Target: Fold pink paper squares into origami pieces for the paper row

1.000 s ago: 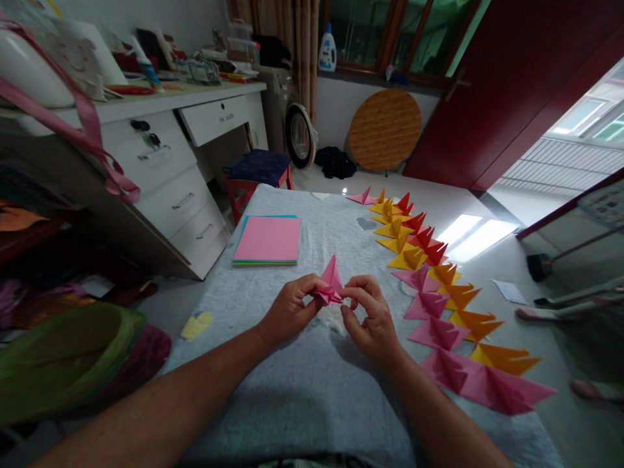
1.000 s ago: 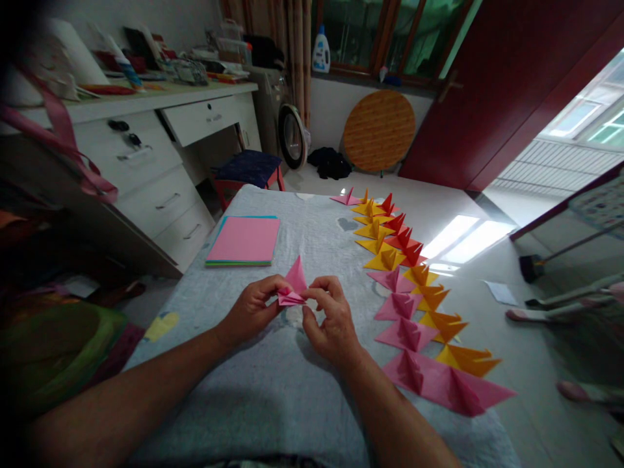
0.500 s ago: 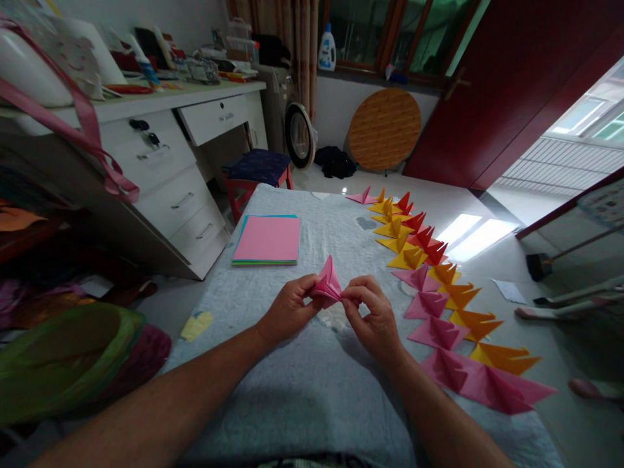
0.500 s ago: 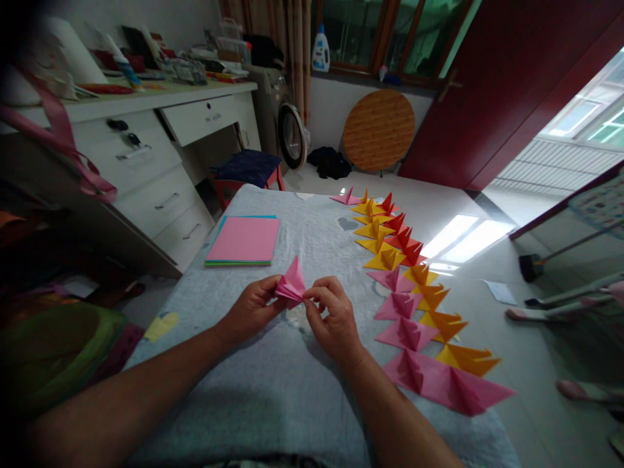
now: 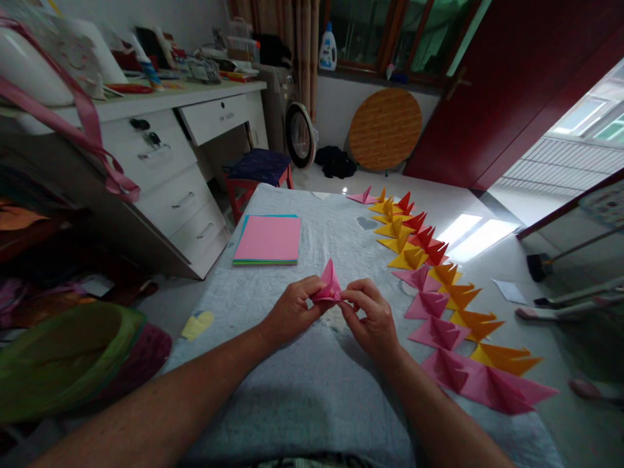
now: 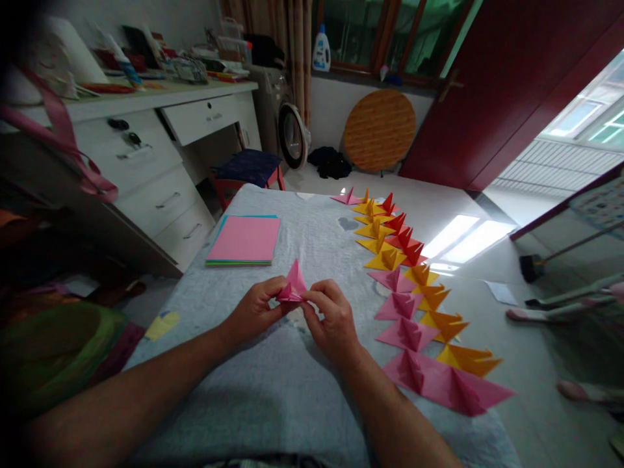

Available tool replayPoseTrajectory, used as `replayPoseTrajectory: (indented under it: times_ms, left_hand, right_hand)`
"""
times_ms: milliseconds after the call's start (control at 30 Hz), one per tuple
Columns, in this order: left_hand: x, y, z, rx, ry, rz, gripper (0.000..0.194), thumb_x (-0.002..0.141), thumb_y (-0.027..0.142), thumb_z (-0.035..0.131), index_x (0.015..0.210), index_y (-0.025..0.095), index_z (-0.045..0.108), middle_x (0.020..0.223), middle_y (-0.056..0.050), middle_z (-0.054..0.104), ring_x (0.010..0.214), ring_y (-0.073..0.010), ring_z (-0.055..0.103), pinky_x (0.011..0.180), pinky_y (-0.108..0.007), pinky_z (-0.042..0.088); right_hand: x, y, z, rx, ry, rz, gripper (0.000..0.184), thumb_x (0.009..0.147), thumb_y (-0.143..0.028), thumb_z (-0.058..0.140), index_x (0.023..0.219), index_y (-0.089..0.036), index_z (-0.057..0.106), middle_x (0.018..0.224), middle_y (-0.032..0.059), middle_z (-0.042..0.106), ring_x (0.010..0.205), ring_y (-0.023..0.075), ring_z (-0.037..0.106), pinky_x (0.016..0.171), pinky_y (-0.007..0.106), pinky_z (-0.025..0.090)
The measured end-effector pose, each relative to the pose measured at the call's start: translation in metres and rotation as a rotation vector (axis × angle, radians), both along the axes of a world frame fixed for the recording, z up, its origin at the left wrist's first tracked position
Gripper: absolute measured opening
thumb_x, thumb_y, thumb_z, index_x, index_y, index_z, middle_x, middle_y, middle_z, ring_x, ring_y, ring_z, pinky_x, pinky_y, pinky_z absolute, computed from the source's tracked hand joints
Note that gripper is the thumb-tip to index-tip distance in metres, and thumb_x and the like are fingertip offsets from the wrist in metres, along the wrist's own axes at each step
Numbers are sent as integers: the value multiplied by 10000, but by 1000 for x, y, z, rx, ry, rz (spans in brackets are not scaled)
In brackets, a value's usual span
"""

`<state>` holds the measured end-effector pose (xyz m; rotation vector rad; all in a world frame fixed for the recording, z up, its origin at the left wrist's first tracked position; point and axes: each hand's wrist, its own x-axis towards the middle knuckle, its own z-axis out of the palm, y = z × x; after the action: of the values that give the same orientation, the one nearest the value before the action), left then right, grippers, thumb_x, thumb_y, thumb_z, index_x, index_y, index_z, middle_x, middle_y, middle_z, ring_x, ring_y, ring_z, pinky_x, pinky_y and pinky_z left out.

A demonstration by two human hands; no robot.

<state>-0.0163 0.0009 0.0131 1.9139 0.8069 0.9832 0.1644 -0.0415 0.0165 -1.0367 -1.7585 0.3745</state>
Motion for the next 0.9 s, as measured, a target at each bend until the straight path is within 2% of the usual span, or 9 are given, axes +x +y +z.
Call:
replayPoseTrajectory:
  times_ms: [133, 300, 433, 533, 633, 767, 900]
  left_hand:
    - [-1, 0, -1, 59, -16, -19, 153, 907, 269, 662, 788, 173, 650, 803, -3, 573, 788, -145, 538, 732, -258, 408]
    - [-1, -2, 1, 67, -57, -15, 169, 923, 293, 647, 808, 180, 698, 802, -14, 606, 775, -145, 569, 720, -257, 425]
    - [-1, -2, 3, 44, -72, -50, 172, 922, 292, 643, 815, 174, 708, 823, -37, 659, 793, -157, 596, 749, -273, 443]
    - [-1, -3, 3, 14, -65, -82, 176, 927, 295, 631, 831, 174, 716, 839, -49, 674, 795, -160, 607, 757, -279, 450]
    - [-1, -4, 3, -15, -50, -111, 174, 925, 300, 630, 833, 179, 715, 833, -43, 672, 783, -152, 610, 752, -270, 451]
    - [0, -6, 6, -24, -47, -136, 159, 917, 285, 640, 821, 179, 708, 819, -29, 665, 775, -142, 608, 746, -257, 445]
    - [1, -7, 7, -44, -17, -128, 177, 907, 280, 648, 777, 165, 681, 759, -11, 634, 715, -127, 565, 706, -246, 428]
  right_hand:
    - [0, 0, 1, 17, -16, 20, 167, 909, -107, 579, 971, -214, 692, 878, 44, 601, 760, 150, 596, 620, 263, 490]
    - [1, -1, 5, -30, 10, 95, 146, 907, -121, 567, 927, -213, 679, 877, 38, 598, 774, 148, 580, 647, 264, 478]
    - [5, 0, 7, -180, 189, 64, 75, 922, -220, 557, 924, -208, 631, 874, 27, 581, 766, 147, 557, 663, 269, 462]
    - [7, 3, 7, -371, 294, 36, 160, 944, -315, 534, 866, -202, 615, 748, -8, 538, 655, 126, 498, 592, 247, 413]
    - [7, 7, 5, -513, 322, 98, 278, 930, -395, 559, 736, -197, 579, 624, -37, 469, 575, 109, 420, 542, 235, 359]
    - [4, 8, 4, -580, 349, 136, 278, 893, -421, 600, 730, -195, 593, 596, -45, 460, 546, 99, 395, 513, 228, 328]
    - [2, 7, 1, -581, 334, 105, 232, 858, -385, 622, 729, -193, 599, 614, -38, 499, 554, 102, 428, 525, 230, 353]
